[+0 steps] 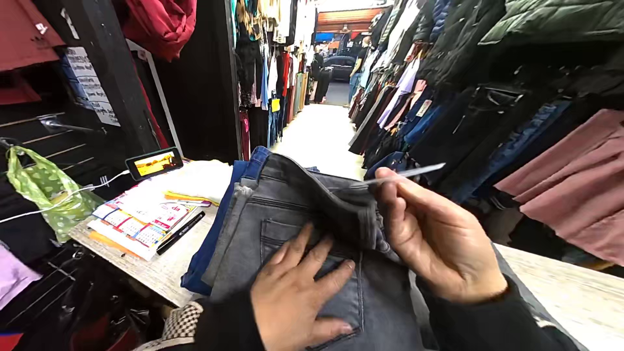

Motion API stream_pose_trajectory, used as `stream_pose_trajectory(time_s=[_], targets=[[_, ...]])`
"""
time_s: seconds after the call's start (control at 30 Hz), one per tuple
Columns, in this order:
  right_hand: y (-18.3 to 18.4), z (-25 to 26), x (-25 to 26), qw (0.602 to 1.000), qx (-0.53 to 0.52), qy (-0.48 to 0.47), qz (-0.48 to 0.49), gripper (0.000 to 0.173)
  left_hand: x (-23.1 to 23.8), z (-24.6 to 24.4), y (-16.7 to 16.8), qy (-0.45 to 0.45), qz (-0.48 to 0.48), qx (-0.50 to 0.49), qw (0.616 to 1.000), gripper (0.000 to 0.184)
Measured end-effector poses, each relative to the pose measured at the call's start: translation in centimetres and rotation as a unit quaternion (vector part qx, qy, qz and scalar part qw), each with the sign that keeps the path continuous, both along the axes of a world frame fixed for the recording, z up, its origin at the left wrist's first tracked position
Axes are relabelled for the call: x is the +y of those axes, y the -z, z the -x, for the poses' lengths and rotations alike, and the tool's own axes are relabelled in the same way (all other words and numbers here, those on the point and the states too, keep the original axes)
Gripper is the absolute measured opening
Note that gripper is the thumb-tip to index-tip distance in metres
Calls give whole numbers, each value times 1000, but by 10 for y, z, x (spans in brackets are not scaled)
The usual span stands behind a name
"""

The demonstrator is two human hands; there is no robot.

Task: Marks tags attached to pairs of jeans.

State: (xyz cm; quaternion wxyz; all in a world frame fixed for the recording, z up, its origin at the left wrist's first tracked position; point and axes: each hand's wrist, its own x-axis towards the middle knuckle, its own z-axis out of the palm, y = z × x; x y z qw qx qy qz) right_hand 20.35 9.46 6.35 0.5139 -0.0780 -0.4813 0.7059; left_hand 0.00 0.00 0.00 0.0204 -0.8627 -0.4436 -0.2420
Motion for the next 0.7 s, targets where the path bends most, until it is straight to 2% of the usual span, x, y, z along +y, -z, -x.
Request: stream_pose_trajectory(time_s=[0.1, 0.17, 0.2, 0.27, 0.3, 0.37, 0.43, 0.47, 0.53, 0.57, 0.63, 0.7], targets=[[0, -5, 2, 990, -121, 67, -22, 38, 11, -12, -4, -45, -25, 43, 998, 60], [1, -7, 1, 981, -174, 63, -56, 39, 28, -19, -8, -71, -94, 51, 992, 56], [2, -8, 1, 981, -176, 49, -67, 34, 35, -22, -12, -74, -93, 55, 991, 56], [4, -6, 5, 988, -140, 43, -55, 16, 45, -22, -21, -65, -61, 74, 993, 57], [6, -5, 8, 993, -105, 42, -32, 13, 47, -21, -25, -57, -36, 83, 994, 58], [12, -6, 17, 999, 12, 19, 28, 22, 50, -18, -25, -44, -29, 95, 994, 60], [13, -7, 24, 991, 104, 11, 78, 31, 50, -17, -16, -52, -93, 100, 989, 59], [11, -8, 27, 989, 120, 13, 88, 32, 48, -17, -13, -57, -118, 99, 986, 57], [4, -9, 28, 993, 102, 40, 48, 32, 49, -15, -10, -47, -175, 81, 980, 52], [1, -9, 27, 995, 65, 78, 17, 28, 51, -15, -11, -45, -193, 76, 977, 56], [-1, -9, 26, 989, 1, 145, -16, 20, 52, -15, -16, -59, -186, 72, 978, 80], [-2, -7, 24, 977, -43, 206, -46, 19, 53, -14, -23, -79, -92, 95, 988, 98]])
